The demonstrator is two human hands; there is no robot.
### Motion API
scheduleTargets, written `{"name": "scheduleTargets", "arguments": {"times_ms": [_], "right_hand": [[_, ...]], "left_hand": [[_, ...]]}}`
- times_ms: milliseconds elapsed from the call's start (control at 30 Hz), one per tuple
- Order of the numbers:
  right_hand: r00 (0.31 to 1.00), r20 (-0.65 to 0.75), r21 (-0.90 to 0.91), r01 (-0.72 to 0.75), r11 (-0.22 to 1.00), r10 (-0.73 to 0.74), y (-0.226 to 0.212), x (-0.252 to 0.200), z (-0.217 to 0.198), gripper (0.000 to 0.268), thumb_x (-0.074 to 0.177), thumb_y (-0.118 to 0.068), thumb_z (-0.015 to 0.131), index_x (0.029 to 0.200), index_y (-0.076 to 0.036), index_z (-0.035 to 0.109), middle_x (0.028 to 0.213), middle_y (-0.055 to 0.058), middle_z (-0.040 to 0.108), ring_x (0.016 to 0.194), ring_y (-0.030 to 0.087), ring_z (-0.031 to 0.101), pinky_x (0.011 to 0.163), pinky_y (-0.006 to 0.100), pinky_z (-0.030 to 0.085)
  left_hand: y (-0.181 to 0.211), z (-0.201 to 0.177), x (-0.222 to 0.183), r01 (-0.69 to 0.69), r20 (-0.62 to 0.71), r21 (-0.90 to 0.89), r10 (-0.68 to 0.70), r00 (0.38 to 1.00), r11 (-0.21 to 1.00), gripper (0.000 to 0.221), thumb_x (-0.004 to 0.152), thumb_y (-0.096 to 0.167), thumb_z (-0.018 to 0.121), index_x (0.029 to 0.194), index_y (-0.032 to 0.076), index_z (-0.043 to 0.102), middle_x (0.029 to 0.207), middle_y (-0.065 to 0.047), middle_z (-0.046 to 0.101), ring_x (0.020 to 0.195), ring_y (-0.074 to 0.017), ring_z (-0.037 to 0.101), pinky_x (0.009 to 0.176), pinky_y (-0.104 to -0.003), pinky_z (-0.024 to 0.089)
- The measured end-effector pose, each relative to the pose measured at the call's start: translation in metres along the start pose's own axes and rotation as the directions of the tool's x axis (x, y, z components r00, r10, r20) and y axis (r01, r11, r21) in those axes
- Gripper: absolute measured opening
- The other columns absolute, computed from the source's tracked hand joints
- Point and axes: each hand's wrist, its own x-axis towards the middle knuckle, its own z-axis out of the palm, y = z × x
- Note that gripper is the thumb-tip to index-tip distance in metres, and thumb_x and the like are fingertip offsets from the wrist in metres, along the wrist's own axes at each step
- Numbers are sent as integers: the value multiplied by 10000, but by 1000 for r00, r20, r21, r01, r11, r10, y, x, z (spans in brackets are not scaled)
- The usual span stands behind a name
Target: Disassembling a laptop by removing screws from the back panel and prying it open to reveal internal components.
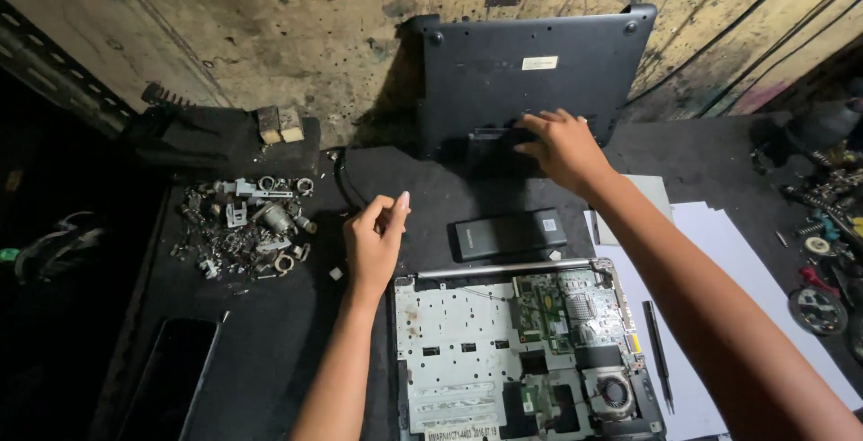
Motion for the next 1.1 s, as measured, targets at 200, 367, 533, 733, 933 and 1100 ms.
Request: {"name": "scheduleTargets", "arguments": {"times_ms": [200,367,533,733,933,1100], "right_hand": [[989,-136,-66,55,996,-64,2,10,10,338,871,-300,810,1154,-176,673,918,38,648,956,314,670,802,459,546],[972,-210,4,105,994,-102,-2,4,0,317,904,-165,788,1168,-42,662,956,133,657,944,382,695,811,474,544],[935,-349,267,160,950,-59,-25,-54,-27,260,926,-17,736,1162,-4,628,958,141,561,913,430,606,845,509,504],[918,-187,613,-168,772,349,-60,-213,-51,137,944,-127,753,1080,-134,742,961,72,751,996,345,723,959,470,532],[774,23,256,-616,745,632,-41,-314,-31,309,972,-398,697,1005,-95,649,871,34,672,788,243,639,732,412,447],[754,215,40,-642,766,621,-38,-319,-27,395,978,-523,612,987,-130,647,891,51,665,664,246,603,539,390,460]], "left_hand": [[-1,0,2,11,-3,9,-11,1000,1000,294,1024,301,694,792,123,723,546,-40,645,519,-171,573,552,-302,481],[2,-3,1,-1,4,24,1,1000,1000,263,1018,275,697,796,137,719,547,-42,643,531,-173,587,561,-301,483],[8,-4,2,-14,11,35,14,1000,999,265,1022,276,693,794,142,721,545,-33,643,527,-175,599,564,-303,495],[5,-2,0,-22,42,77,18,999,997,275,1044,279,677,816,130,712,568,-50,651,552,-187,602,584,-331,497],[13,1,-4,-185,84,123,176,981,975,345,1060,258,644,765,89,587,689,-32,707,639,-115,668,661,-293,485],[23,0,-6,-254,139,145,234,962,956,318,1066,217,646,789,64,617,707,-42,708,591,-119,625,601,-291,460]]}}
